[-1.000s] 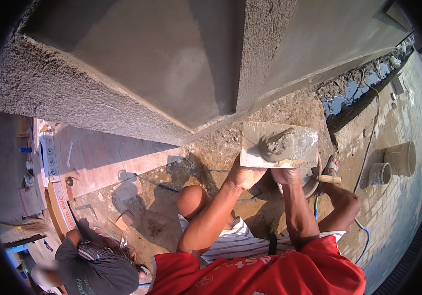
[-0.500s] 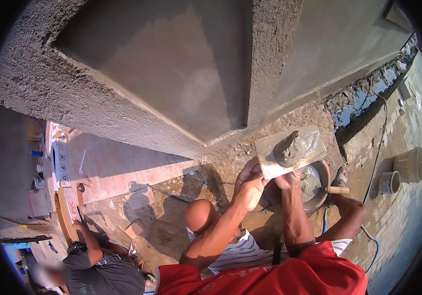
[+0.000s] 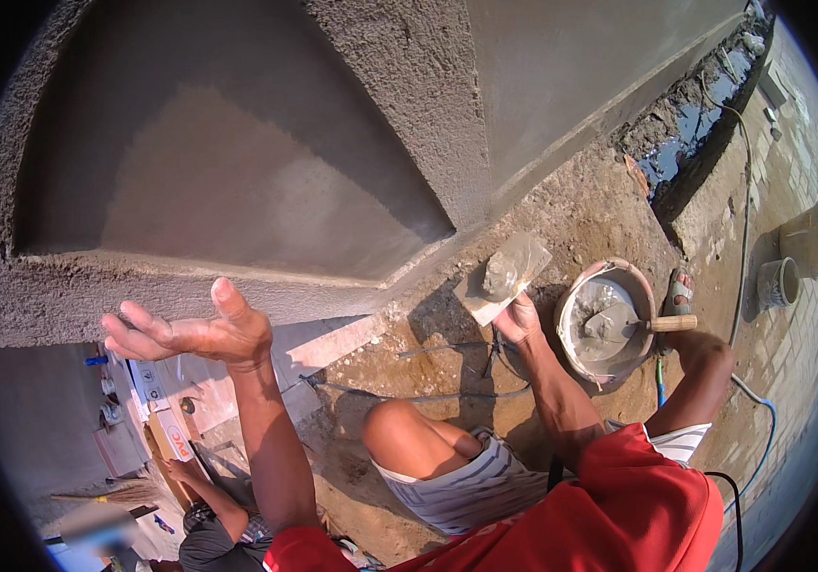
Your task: The person applies and smooths wet plaster onto a concrete wall using a trowel and a bucket of plaster. They repeatedly scoop plaster from the bucket and spread it along the wall surface, smoothing the edges.
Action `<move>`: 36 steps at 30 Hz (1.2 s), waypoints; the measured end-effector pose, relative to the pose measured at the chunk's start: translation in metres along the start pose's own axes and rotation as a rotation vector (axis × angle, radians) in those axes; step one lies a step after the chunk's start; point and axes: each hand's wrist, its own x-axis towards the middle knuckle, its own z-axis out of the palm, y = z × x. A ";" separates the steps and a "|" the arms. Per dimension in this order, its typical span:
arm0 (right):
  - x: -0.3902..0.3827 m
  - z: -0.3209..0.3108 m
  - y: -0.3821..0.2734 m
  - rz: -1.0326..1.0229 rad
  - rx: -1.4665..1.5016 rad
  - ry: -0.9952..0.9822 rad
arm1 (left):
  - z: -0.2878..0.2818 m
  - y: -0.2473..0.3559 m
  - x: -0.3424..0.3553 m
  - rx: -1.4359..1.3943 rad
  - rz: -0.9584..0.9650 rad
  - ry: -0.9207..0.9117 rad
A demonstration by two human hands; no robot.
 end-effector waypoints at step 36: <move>0.098 -0.022 0.017 -0.238 -0.178 0.414 | 0.019 -0.005 -0.010 0.137 0.009 0.033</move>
